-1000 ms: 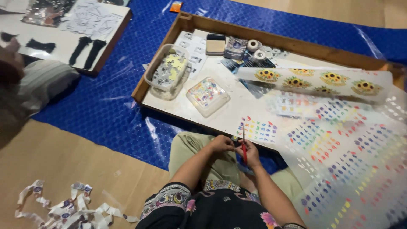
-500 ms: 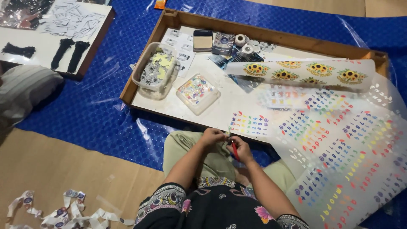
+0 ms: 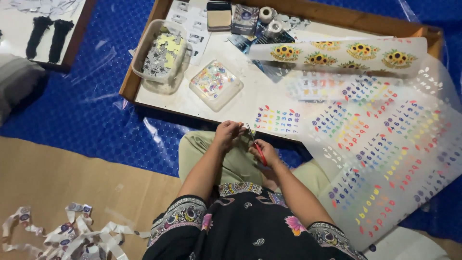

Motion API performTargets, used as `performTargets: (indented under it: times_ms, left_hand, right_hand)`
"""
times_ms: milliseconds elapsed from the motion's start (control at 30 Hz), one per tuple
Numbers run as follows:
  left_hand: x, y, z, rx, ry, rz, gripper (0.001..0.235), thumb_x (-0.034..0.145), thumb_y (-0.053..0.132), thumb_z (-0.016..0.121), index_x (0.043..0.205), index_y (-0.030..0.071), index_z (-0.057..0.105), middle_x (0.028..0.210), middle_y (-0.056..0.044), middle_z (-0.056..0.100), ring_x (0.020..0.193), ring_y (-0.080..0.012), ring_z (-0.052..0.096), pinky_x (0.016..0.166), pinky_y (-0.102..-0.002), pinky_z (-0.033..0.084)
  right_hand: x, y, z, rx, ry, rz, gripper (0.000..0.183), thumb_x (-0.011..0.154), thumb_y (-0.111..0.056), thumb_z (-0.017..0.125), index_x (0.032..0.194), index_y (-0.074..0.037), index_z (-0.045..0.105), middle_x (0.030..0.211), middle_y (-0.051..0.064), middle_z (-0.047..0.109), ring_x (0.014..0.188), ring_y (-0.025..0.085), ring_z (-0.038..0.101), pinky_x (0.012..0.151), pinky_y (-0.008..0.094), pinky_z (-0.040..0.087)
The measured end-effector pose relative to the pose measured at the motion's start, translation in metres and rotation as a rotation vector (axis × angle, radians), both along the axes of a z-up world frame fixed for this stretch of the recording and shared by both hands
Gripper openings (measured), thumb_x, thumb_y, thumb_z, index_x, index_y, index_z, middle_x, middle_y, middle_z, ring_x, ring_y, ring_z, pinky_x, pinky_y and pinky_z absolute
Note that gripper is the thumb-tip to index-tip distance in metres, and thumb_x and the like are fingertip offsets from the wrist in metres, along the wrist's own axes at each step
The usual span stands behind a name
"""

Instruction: Cutting individual stickers or strips from a large printed sheet using scissors while sitting on the floor.

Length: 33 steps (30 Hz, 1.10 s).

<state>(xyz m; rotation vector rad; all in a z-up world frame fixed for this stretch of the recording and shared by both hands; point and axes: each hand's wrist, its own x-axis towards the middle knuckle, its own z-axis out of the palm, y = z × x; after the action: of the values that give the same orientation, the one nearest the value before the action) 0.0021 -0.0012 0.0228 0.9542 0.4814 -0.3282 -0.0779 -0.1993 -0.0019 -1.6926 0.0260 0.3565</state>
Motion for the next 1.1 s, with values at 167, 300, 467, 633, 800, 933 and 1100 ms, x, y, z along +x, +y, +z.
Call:
performTargets:
  times_ms: [167,300,467,633,800,933,1100]
  left_hand:
    - [-0.004,0.0,0.004,0.084,-0.008,-0.138,0.016,0.084,0.005,0.075,0.088,-0.003,0.062,0.089,-0.023,0.073,0.082,-0.0339,0.077,0.074,-0.043,0.064]
    - [0.0,-0.001,-0.004,0.093,-0.011,-0.157,0.015,0.082,0.003,0.077,0.086,-0.003,0.064,0.079,-0.021,0.071,0.077,-0.0353,0.077,0.071,-0.044,0.064]
    - [-0.001,-0.003,-0.005,0.098,-0.012,-0.146,0.015,0.083,0.005,0.076,0.087,-0.002,0.063,0.076,-0.017,0.069,0.073,-0.0316,0.077,0.067,-0.04,0.065]
    - [-0.004,-0.002,0.007,0.122,-0.01,-0.164,0.015,0.083,0.007,0.076,0.084,0.0,0.062,0.072,-0.013,0.067,0.068,-0.0268,0.076,0.061,-0.035,0.063]
    - [0.001,-0.001,-0.012,0.118,0.036,-0.209,0.017,0.083,0.011,0.077,0.089,0.002,0.064,0.073,-0.015,0.071,0.071,-0.0274,0.077,0.061,-0.036,0.064]
    - [-0.001,-0.002,-0.009,0.084,0.035,-0.163,0.018,0.082,0.006,0.078,0.088,-0.002,0.064,0.073,-0.018,0.071,0.073,-0.0298,0.077,0.068,-0.039,0.064]
    - [0.001,0.0,-0.004,0.124,0.046,-0.216,0.015,0.083,0.007,0.076,0.089,-0.002,0.066,0.075,-0.019,0.072,0.075,-0.0313,0.078,0.071,-0.042,0.064]
  right_hand:
    - [0.001,0.003,-0.021,0.11,0.056,-0.034,0.036,0.084,-0.038,0.086,0.102,-0.011,0.07,0.053,0.011,0.062,0.045,0.018,0.062,0.04,0.028,0.053]
    - [-0.001,0.008,-0.011,0.155,0.015,-0.03,0.038,0.085,-0.036,0.086,0.103,-0.007,0.07,0.047,0.011,0.059,0.04,0.019,0.059,0.036,0.027,0.047]
    - [-0.001,0.015,0.001,0.197,0.01,-0.037,0.034,0.086,-0.03,0.084,0.103,-0.006,0.069,0.046,0.011,0.059,0.038,0.018,0.058,0.035,0.025,0.045]
    - [0.003,0.017,0.002,0.222,0.029,-0.046,0.031,0.086,-0.026,0.083,0.102,-0.005,0.068,0.047,0.012,0.059,0.036,0.018,0.057,0.034,0.025,0.045]
    - [0.01,0.015,-0.007,0.18,0.034,-0.05,0.028,0.084,-0.026,0.082,0.1,-0.008,0.069,0.046,0.014,0.059,0.035,0.019,0.057,0.034,0.024,0.044]
    - [0.009,0.015,-0.013,0.175,0.029,-0.06,0.031,0.083,-0.027,0.085,0.101,-0.008,0.069,0.046,0.013,0.059,0.034,0.019,0.056,0.033,0.024,0.043]
    - [0.009,0.018,-0.012,0.159,0.044,-0.085,0.029,0.081,-0.025,0.084,0.099,-0.009,0.069,0.046,0.014,0.06,0.036,0.018,0.057,0.034,0.023,0.041]
